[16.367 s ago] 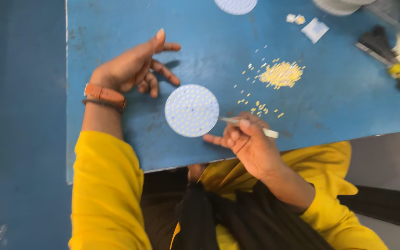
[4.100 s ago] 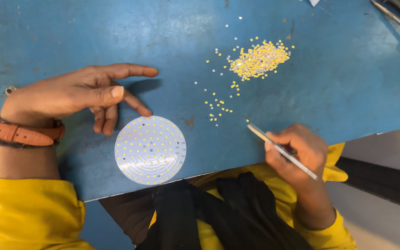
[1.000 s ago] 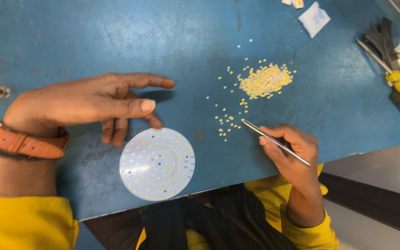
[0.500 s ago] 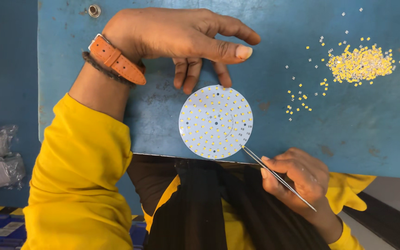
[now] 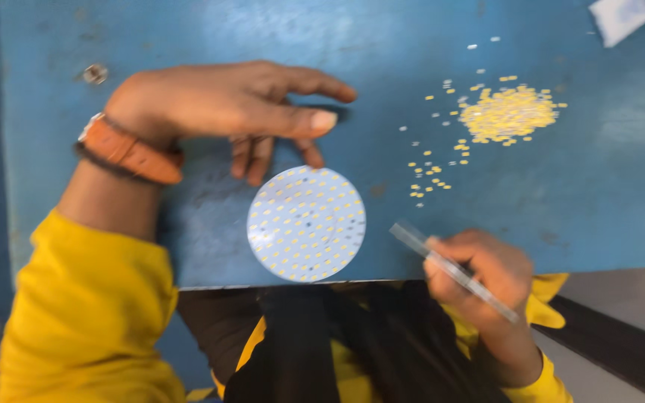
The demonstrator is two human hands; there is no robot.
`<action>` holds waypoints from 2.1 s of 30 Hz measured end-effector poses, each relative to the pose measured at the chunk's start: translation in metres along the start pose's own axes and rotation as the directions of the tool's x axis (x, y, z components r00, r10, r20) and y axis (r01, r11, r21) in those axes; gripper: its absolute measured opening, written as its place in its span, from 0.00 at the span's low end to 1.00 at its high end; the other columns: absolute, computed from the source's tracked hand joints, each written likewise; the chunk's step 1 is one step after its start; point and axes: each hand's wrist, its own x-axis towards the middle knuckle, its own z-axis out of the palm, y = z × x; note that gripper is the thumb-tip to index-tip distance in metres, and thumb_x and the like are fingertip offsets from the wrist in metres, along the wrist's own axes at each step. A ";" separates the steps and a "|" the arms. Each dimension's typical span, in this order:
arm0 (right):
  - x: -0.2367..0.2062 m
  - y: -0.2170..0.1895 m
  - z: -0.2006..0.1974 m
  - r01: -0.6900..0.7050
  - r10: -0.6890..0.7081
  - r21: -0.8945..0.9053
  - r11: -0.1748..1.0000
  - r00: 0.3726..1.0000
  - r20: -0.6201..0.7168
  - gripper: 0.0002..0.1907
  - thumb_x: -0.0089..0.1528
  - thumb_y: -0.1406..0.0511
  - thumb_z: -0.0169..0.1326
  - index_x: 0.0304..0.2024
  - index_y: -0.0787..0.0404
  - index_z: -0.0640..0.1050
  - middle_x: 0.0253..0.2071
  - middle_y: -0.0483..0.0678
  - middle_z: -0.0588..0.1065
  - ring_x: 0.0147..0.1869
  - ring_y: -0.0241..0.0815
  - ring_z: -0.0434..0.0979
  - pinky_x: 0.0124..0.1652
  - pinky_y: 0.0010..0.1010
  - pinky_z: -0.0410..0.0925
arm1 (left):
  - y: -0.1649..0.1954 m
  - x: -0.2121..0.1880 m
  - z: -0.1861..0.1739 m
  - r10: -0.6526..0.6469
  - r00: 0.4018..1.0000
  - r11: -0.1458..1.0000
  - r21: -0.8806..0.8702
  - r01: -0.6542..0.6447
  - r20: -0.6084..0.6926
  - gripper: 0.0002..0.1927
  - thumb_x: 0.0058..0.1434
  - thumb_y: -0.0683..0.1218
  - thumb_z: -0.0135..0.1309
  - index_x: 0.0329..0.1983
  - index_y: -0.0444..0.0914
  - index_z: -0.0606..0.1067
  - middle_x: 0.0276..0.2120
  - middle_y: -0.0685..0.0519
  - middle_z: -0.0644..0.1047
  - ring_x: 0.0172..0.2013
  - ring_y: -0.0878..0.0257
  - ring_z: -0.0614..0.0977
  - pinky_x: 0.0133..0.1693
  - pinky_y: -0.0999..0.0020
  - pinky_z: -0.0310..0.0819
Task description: The person uses tweezers to pick up small yellow LED components from a pile on a blue workbench and places them one by one into designated spots on a circular LED board. The person repeats this process for multiple boards, swapping them as needed.
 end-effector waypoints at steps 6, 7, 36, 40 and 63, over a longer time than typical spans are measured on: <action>0.002 0.026 -0.015 -0.204 0.200 -0.024 0.979 0.973 -0.117 0.10 0.60 0.68 0.65 0.40 0.67 0.81 0.32 0.47 0.77 0.29 0.30 0.71 0.31 0.21 0.61 | 0.001 0.002 0.001 -0.055 0.998 0.998 -0.035 0.055 0.008 0.46 0.52 0.66 0.50 0.74 0.44 0.60 0.39 0.46 0.87 0.13 0.63 0.82 0.14 0.70 0.78; 0.001 0.028 -0.013 -0.200 0.193 -0.055 0.978 0.975 -0.108 0.10 0.58 0.69 0.66 0.39 0.67 0.81 0.29 0.46 0.76 0.26 0.30 0.67 0.29 0.22 0.58 | 0.000 0.002 0.001 -0.065 0.998 0.997 -0.045 0.065 0.014 0.46 0.52 0.66 0.50 0.74 0.45 0.59 0.39 0.46 0.87 0.13 0.63 0.82 0.14 0.70 0.78; 0.009 0.023 -0.011 -0.051 0.051 -0.017 0.999 0.999 -0.002 0.13 0.55 0.69 0.67 0.41 0.66 0.81 0.29 0.48 0.77 0.28 0.36 0.75 0.31 0.24 0.65 | 0.001 0.001 0.002 -0.085 0.996 0.996 -0.016 0.084 -0.041 0.48 0.51 0.68 0.52 0.73 0.43 0.60 0.37 0.45 0.87 0.12 0.61 0.82 0.14 0.68 0.79; 0.008 0.021 -0.009 -0.086 0.087 0.013 0.996 0.996 -0.035 0.12 0.58 0.69 0.66 0.42 0.67 0.80 0.32 0.49 0.78 0.30 0.36 0.76 0.32 0.24 0.66 | 0.001 0.001 0.003 -0.087 0.996 0.996 -0.020 0.086 -0.031 0.48 0.50 0.67 0.51 0.74 0.43 0.60 0.37 0.45 0.88 0.12 0.61 0.83 0.14 0.68 0.79; 0.009 0.021 -0.007 -0.060 0.060 -0.005 0.998 0.998 0.001 0.12 0.57 0.70 0.66 0.41 0.68 0.81 0.30 0.49 0.77 0.30 0.37 0.74 0.32 0.26 0.64 | 0.002 0.001 0.003 -0.047 0.999 0.999 0.003 0.047 -0.013 0.47 0.53 0.66 0.50 0.74 0.44 0.60 0.37 0.46 0.87 0.13 0.61 0.83 0.15 0.69 0.80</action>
